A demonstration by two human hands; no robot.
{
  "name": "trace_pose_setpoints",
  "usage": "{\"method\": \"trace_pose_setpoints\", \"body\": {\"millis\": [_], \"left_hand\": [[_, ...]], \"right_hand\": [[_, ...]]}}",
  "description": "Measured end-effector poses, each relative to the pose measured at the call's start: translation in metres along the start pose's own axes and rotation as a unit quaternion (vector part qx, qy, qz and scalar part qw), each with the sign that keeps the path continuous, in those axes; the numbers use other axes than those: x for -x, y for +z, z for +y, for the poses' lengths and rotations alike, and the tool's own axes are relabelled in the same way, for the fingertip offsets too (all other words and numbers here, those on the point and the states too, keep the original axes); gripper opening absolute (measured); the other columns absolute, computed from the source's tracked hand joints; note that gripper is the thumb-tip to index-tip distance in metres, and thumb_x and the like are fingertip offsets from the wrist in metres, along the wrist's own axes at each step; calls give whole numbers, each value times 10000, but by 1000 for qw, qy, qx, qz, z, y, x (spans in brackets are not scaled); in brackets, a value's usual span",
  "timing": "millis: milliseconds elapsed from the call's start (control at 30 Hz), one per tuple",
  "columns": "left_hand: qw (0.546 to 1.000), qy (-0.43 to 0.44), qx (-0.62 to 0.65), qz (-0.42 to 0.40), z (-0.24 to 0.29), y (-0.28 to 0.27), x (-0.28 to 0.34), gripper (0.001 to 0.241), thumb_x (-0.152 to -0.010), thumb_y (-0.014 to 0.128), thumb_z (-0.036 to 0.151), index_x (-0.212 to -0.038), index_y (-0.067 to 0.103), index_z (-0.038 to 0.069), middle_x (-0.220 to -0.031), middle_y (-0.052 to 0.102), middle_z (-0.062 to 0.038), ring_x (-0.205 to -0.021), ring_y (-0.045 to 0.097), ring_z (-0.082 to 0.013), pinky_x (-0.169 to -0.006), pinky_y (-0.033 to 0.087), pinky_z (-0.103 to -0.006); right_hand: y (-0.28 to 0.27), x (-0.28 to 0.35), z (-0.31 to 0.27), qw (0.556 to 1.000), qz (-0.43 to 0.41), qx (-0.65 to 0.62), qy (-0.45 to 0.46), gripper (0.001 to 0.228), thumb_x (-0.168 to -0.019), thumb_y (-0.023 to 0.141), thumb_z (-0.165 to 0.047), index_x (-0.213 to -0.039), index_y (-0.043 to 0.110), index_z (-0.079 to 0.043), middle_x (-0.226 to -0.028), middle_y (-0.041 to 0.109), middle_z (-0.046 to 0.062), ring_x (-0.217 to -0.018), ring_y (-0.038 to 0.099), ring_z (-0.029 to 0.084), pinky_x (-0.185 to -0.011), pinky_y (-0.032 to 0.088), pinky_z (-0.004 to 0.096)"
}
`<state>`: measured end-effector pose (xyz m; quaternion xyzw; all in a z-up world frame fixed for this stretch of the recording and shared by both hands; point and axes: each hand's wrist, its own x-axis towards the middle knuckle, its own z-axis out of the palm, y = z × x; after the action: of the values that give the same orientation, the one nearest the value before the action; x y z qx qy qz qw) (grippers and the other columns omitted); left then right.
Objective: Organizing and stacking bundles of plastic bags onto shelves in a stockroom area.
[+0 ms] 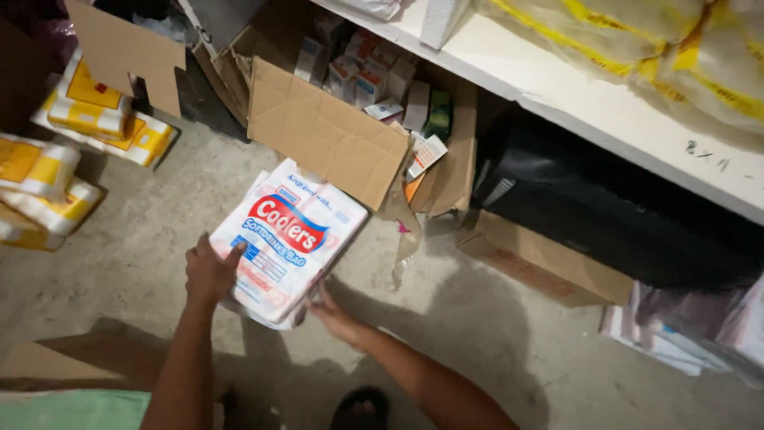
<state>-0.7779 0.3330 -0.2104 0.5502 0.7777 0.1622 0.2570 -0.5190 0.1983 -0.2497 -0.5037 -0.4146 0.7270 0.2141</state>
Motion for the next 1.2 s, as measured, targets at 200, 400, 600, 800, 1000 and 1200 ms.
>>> {"method": "trace_pose_setpoints", "body": {"millis": [200,400,600,800,1000,1200], "left_hand": [[995,-6,-91,39,-60,31,6,902,-856,700,727,-1353,600,-20,-1258,647,-268,-1217,601,-434,-1074,484,-513],[983,48,56,168,-111,81,-3,930,-826,832,504,-1385,473,-148,-1311,523,-384,-1259,462,-500,-1057,419,-550],[981,-51,123,143,-75,54,-3,924,-828,802,494,-1463,433,-66,-1322,516,-382,-1195,534,-534,-1017,443,-571],[990,-37,61,123,-81,47,-8,880,-932,681,659,-1435,486,-36,-1321,608,-343,-1225,592,-521,-1065,453,-594],[989,-122,-28,82,-39,24,12,957,-923,654,683,-1522,382,-11,-1411,489,-378,-1293,491,-557,-1025,422,-665],[924,241,62,292,66,84,87,682,-1078,561,175,-1645,258,-51,-1612,339,-278,-1515,317,-410,-1273,286,-543]], "right_hand": [[-1,4,-39,997,22,-33,-66,792,-1073,426,-393,-1640,-103,-234,-1744,10,-2,-1560,132,173,-1227,231,396],[10,-40,10,992,93,58,-56,806,-1081,503,-369,-1654,-38,-205,-1753,58,85,-1565,176,224,-1218,263,392],[1,-47,9,996,32,83,-29,980,-986,491,-480,-1626,-163,-129,-1627,368,171,-1451,418,295,-1150,376,398],[-18,-55,21,984,-1,173,-38,1057,-995,569,-571,-1623,-148,-113,-1663,248,251,-1484,356,344,-1162,366,412],[-90,94,-24,922,-102,369,-63,879,-983,538,-573,-1647,230,-85,-1517,481,287,-1359,513,399,-1108,412,428],[-227,322,-94,923,-171,342,43,679,-945,544,-563,-1456,565,-115,-1381,658,147,-1271,614,310,-1041,481,412]]}}
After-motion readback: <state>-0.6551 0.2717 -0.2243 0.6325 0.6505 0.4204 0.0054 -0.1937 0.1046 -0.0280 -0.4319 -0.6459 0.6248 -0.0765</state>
